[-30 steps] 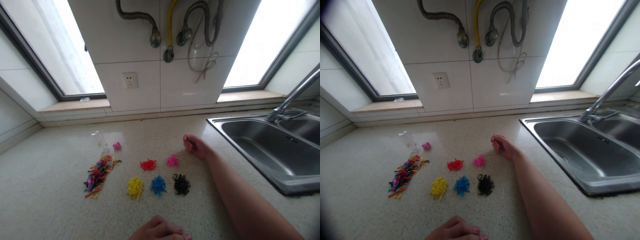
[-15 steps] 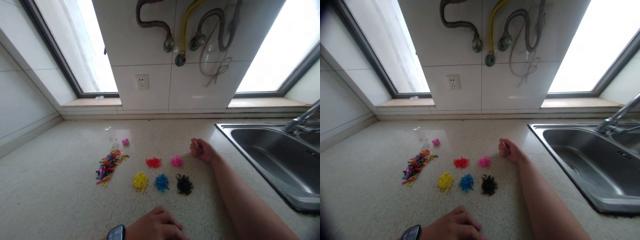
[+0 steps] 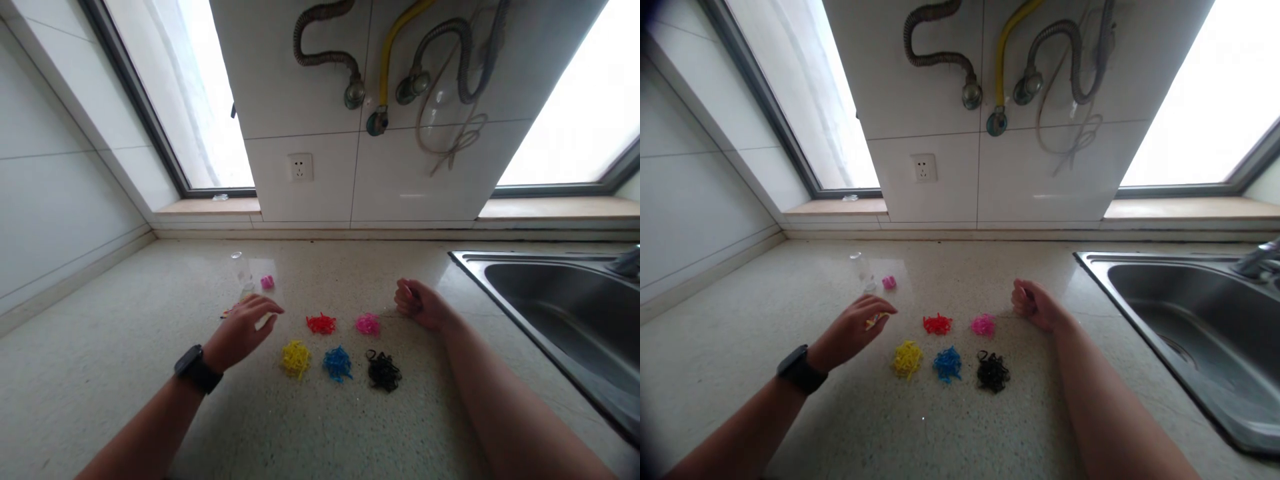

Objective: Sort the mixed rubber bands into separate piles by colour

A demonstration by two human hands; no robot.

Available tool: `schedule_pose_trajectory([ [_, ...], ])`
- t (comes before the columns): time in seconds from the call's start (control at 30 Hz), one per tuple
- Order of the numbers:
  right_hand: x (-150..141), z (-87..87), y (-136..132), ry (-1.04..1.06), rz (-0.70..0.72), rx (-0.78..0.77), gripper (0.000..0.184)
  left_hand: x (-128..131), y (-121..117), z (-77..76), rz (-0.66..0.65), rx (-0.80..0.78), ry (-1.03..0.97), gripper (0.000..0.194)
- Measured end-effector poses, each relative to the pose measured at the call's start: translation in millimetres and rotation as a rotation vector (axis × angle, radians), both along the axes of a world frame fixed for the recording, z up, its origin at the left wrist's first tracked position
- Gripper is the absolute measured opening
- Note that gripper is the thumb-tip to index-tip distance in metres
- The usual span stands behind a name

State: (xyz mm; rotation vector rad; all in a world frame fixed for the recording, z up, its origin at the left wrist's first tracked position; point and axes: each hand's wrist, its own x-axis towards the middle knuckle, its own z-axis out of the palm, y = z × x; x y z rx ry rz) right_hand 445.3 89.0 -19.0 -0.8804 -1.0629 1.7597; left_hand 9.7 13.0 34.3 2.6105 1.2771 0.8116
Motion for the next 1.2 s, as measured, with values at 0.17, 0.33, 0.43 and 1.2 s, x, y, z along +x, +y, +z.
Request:
schedule_pose_trajectory([
  [0.17,-1,-1.4,2,0.020,-0.026,-0.024,0.041,-43,29,-22.5,0.259,0.023,0.173,0.027],
  [0.33,0,-5.5,4,0.078,-0.015,-0.034,0.041,-48,41,-36.8,0.306,0.029,0.237,0.032],
  [0.43,0,-7.0,5,0.106,-0.005,-0.031,0.039,-42,46,-41.4,0.334,0.030,0.271,0.032],
  [1.2,-7,1.0,3,0.053,-0.108,-0.041,0.025,-32,43,-37.5,0.482,0.073,0.302,0.019],
])
